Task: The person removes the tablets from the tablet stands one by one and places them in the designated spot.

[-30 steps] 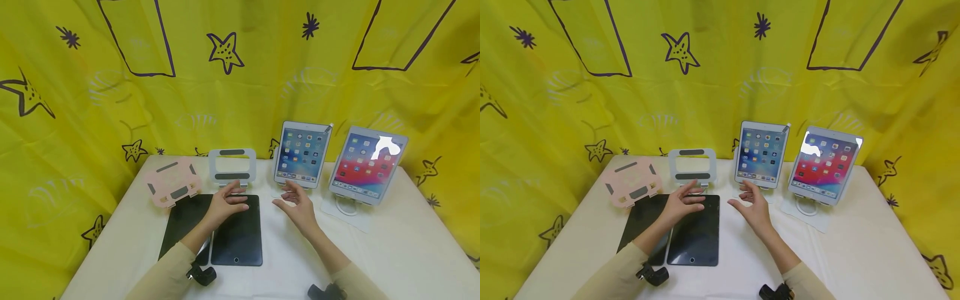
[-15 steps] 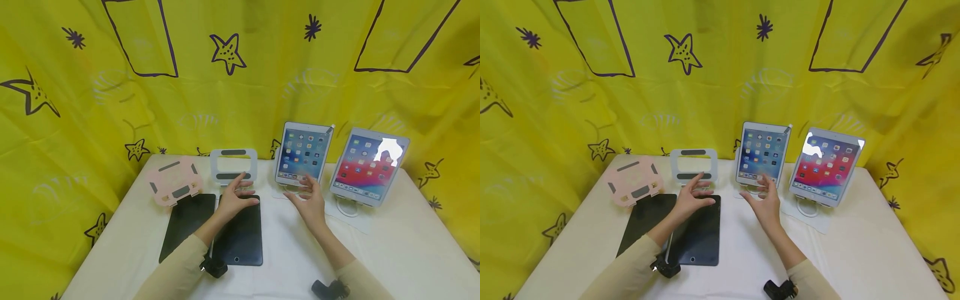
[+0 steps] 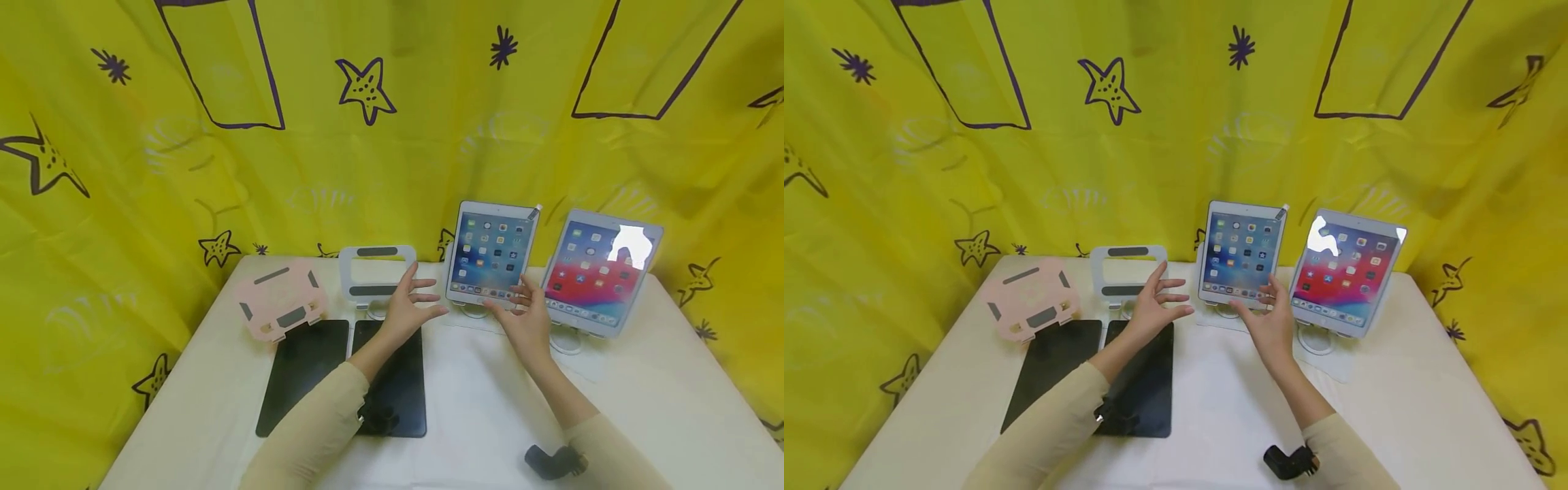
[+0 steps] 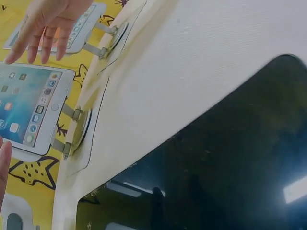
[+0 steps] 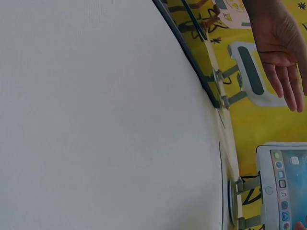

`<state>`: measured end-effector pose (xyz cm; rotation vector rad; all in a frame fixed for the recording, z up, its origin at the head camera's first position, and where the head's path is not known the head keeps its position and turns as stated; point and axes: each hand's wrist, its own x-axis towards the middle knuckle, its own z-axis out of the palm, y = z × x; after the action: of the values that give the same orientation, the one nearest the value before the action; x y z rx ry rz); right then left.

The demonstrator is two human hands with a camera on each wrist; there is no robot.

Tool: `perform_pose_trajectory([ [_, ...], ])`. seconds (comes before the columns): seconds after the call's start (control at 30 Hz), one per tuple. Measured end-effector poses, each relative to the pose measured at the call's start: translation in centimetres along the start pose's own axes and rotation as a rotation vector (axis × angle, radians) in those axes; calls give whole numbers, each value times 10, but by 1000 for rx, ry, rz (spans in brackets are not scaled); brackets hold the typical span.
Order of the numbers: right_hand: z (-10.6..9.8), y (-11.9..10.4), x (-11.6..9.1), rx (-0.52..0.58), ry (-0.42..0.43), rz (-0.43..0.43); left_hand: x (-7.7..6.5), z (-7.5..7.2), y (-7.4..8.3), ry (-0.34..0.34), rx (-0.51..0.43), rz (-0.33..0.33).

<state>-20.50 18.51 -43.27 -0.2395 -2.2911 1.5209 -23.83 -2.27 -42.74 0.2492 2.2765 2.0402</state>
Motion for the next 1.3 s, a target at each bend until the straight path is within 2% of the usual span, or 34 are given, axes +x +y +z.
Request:
perform_pose_trajectory([
  [0.13,-5,1,4,-31,7,10,5,4,-3,9,63,-32],
  [0.33,-12,0,16,-55,34,-22,21,13,1,-8,133,24],
  [0.5,-20,0,25,-83,34,-29,32,22,5,-20,157,26],
  [0.7,-23,-2,34,-124,3,-14,38,24,7,-13,174,38],
  [0.87,-22,-6,41,-175,-18,-60,42,18,10,25,152,57],
  [1.03,-22,-8,45,-190,-40,-52,47,17,13,16,108,66],
  [1.3,-22,-12,47,-220,-74,-15,57,26,14,-9,141,60],
])
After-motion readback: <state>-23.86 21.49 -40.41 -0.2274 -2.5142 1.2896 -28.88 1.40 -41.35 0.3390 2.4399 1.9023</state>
